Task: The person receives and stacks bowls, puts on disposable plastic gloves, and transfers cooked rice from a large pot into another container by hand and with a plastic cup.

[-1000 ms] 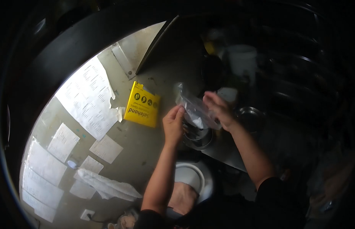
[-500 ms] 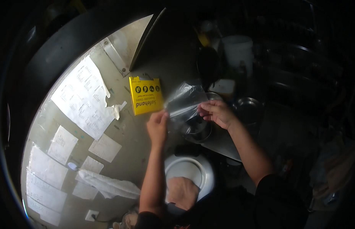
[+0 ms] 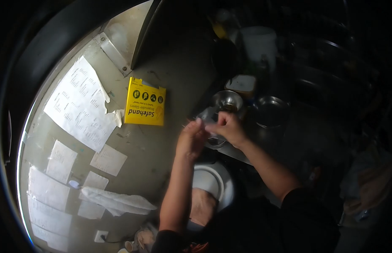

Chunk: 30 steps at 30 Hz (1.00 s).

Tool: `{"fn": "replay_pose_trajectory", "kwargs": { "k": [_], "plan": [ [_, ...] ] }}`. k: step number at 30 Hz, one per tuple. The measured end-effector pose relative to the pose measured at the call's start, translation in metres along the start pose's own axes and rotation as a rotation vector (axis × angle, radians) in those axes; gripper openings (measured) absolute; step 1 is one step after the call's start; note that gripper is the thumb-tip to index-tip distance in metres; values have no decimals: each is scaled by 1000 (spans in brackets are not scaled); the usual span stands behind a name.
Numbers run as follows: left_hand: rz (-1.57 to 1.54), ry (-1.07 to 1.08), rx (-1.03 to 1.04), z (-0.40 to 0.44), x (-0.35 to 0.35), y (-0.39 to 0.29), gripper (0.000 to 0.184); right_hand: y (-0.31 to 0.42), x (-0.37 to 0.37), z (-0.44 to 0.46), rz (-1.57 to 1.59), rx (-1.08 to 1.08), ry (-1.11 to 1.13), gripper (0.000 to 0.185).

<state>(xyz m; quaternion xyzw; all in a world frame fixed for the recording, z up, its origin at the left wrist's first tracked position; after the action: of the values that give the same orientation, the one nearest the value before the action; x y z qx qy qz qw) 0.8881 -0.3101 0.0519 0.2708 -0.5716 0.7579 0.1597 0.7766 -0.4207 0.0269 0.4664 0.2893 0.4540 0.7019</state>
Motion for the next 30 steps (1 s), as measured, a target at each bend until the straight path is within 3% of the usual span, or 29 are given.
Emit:
{"fn": "replay_pose_trajectory", "kwargs": {
  "k": [1, 3, 6, 8, 9, 10, 11, 13, 14, 15, 17, 21, 22, 23, 25, 30],
  "plan": [
    [-112, -15, 26, 0, -3, 2, 14, -7, -1, 1, 339, -62, -76, 25],
    [-335, -46, 80, -1, -1, 5, 14, -12, -6, -1, 476, -74, -171, 16],
    [-179, -11, 135, -2, 2, 6, 9, 1, -2, -7, 615, 76, -315, 9],
    [12, -11, 284, 0, -2, 11, 8, 6, -16, -20, 793, -17, -312, 6],
    [243, -126, 326, -2, 0, 10, 9, 7, -23, -27, 886, -62, -308, 6],
    [475, -242, 371, -4, 5, 8, 10, 12, -29, -35, 757, -157, -339, 8],
    [703, -358, 415, -5, 14, 7, 11, 12, -31, -44, 625, -172, -127, 10],
    [804, -320, 506, -2, 33, 23, 11, 35, 4, -47, 277, 270, 233, 17],
    [943, -312, 565, -2, 45, 34, 11, 25, 15, -45, 473, 358, 186, 21],
    [1080, -299, 615, -7, 60, 40, 11, 2, 23, -33, 519, 173, -67, 24],
    [1400, -234, 649, -13, 62, 53, 10, 5, 5, -20, 680, 109, -107, 32],
    [1351, -208, 588, -10, 62, 62, 8, -9, 8, 2, 819, -95, -152, 53],
    [1314, -215, 665, -9, 60, 62, 7, -12, 6, 5, 756, -65, -33, 69],
    [1220, -235, 631, -8, 49, 64, 4, -15, 7, 17, 823, -69, 54, 74],
    [1292, -251, 720, -8, 56, 49, 4, 9, 18, 27, 892, -77, 97, 67],
    [1369, -76, 635, 1, 53, 33, 5, 15, 26, 56, 730, 110, -120, 71]
  ]
}}
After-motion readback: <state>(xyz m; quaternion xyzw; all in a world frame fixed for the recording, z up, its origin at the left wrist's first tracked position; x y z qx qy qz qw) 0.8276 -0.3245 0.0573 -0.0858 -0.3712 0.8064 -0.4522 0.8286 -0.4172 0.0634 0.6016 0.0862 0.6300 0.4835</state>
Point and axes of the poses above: each hand's wrist, its own z-axis towards the middle knuckle, its own x-axis out of the palm, y = z × x, the point moved 1 cm from there along z, towards the middle knuckle, and after that the axes turned 14 degrees about y, right-handed, at the moved point
